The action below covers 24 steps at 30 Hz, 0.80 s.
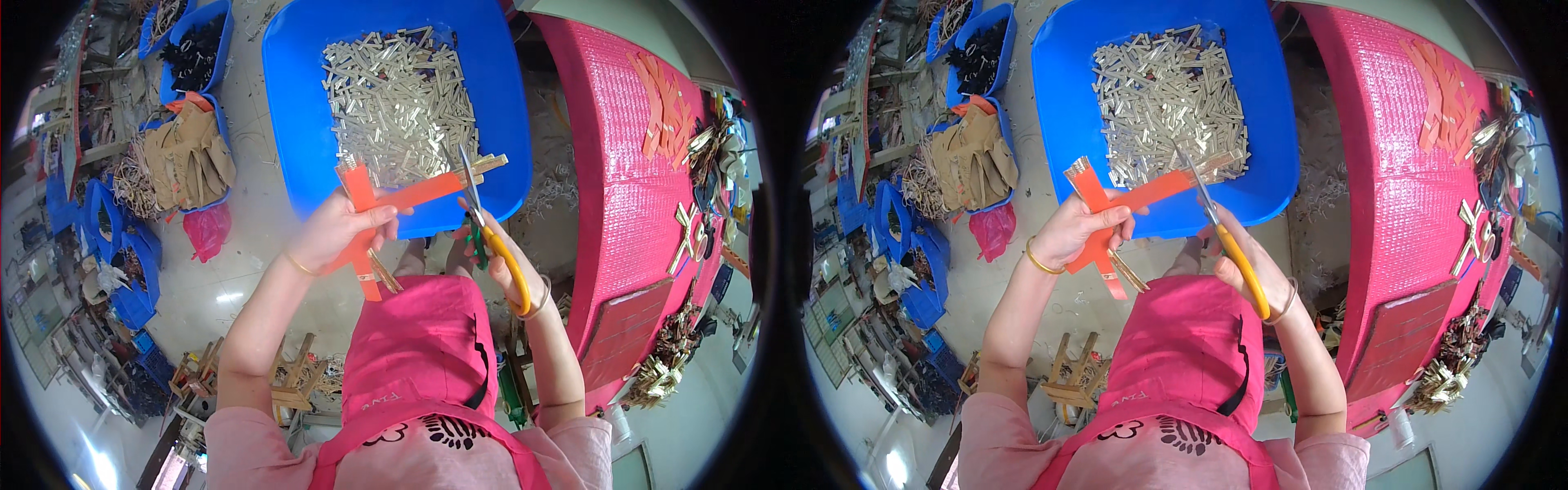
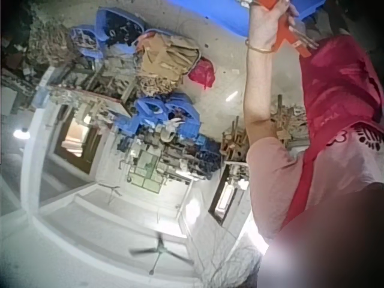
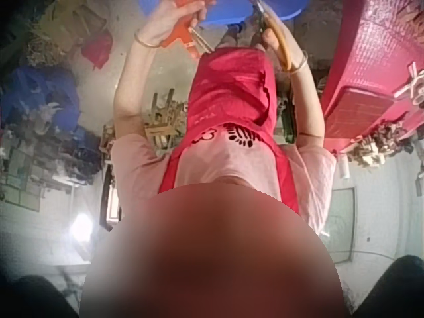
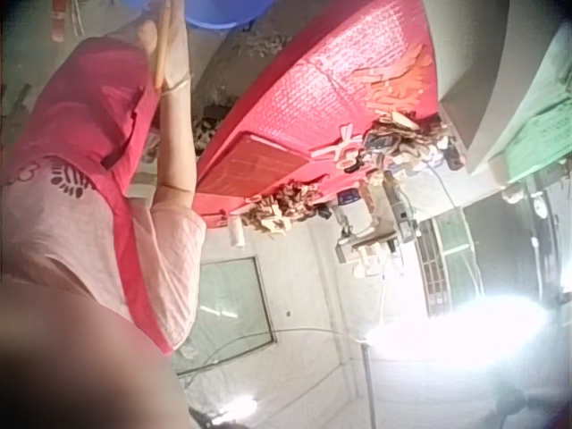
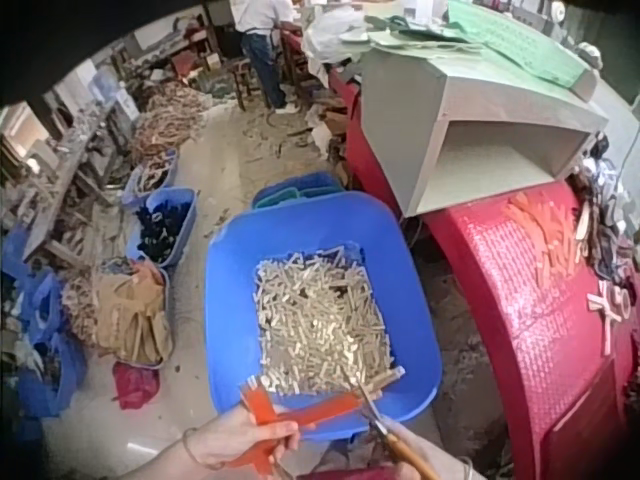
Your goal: Assembling and trimming decorative straw or fiber bows.
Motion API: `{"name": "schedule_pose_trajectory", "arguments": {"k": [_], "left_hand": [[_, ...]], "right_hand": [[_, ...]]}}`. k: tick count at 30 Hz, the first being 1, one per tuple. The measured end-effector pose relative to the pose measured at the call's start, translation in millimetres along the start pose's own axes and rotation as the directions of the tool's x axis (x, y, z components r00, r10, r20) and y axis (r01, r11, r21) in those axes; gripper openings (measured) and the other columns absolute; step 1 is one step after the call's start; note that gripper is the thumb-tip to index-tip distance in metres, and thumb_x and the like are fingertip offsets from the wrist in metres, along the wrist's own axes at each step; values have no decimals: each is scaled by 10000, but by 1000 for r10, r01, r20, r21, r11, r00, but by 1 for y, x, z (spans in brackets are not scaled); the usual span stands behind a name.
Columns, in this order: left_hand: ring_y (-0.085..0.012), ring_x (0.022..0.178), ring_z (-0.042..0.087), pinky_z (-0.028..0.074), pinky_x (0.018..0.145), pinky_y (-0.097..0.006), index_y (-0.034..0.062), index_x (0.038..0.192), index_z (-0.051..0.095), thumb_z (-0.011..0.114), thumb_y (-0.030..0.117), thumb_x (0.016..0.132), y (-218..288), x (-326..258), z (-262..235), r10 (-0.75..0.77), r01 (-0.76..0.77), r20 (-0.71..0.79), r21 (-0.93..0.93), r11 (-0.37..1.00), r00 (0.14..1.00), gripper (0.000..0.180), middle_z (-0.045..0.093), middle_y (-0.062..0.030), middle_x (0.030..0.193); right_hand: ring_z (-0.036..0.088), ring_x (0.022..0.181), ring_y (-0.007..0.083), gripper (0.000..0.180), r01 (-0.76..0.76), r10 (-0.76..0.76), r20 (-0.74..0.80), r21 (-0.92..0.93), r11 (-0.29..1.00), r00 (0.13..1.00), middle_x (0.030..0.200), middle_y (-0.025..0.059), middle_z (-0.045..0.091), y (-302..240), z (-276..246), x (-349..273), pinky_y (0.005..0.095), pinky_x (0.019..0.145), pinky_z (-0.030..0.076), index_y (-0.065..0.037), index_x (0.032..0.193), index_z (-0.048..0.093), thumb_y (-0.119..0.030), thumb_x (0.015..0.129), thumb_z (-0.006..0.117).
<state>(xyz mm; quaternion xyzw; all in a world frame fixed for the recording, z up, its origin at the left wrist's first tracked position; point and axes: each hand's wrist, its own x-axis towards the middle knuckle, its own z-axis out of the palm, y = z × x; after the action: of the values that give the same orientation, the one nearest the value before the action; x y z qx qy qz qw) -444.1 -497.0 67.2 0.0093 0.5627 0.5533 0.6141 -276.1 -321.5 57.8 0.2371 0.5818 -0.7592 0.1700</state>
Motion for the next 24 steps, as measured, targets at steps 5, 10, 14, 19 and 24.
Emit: {"name": "schedule_pose_trajectory", "arguments": {"k": [5, 10, 14, 19, 24], "left_hand": [[-89, 514, 501, 396, 466, -190, -65, 924, 541, 524, 142, 827, -1, 0, 1, 3, -3, 15, -2, 1000, 1000, 229, 539, -56, 642], [-90, 512, 499, 389, 462, -190, -77, 943, 535, 523, 136, 826, 0, -1, 2, -3, 3, -4, -2, 1000, 1000, 244, 535, -52, 635], [-90, 510, 493, 387, 462, -191, -83, 944, 531, 526, 133, 823, -2, -2, 4, -23, 23, 14, 9, 1000, 1000, 248, 533, -51, 632], [-86, 543, 489, 389, 500, -193, -42, 935, 559, 506, 121, 829, -1, -5, 4, -43, 43, 53, -2, 999, 998, 202, 541, -33, 663], [-87, 543, 493, 390, 499, -194, -46, 932, 558, 512, 122, 824, 1, -4, 2, -53, 51, 59, 36, 998, 997, 204, 545, -36, 660]], "right_hand": [[439, 776, 164, 912, 75, -69, 53, -110, 991, 996, 939, 73, 455, 4, -7, 2, 279, 714, 378, -64, 1280, 278, -712, 658, 436], [380, 735, 85, 1019, -5, 4, -15, -37, 999, 1000, 905, -2, 441, -1, 1, -4, 202, 677, 330, -103, 1282, 308, -773, 538, 496], [364, 724, 85, 1074, -32, 32, -30, -5, 999, 999, 885, 0, 418, -7, 7, -6, 200, 669, 319, -92, 1267, 323, -809, 484, 486], [351, 693, 71, 1028, 22, -22, -37, 0, 1000, 999, 819, -7, 399, 8, 6, -6, 187, 619, 302, -84, 1223, 365, -800, 496, 488], [311, 551, 34, 903, 27, -21, -84, 64, 998, 996, 663, -45, 375, 14, 10, -10, 155, 480, 252, -54, 1128, 445, -745, 552, 519]]}}
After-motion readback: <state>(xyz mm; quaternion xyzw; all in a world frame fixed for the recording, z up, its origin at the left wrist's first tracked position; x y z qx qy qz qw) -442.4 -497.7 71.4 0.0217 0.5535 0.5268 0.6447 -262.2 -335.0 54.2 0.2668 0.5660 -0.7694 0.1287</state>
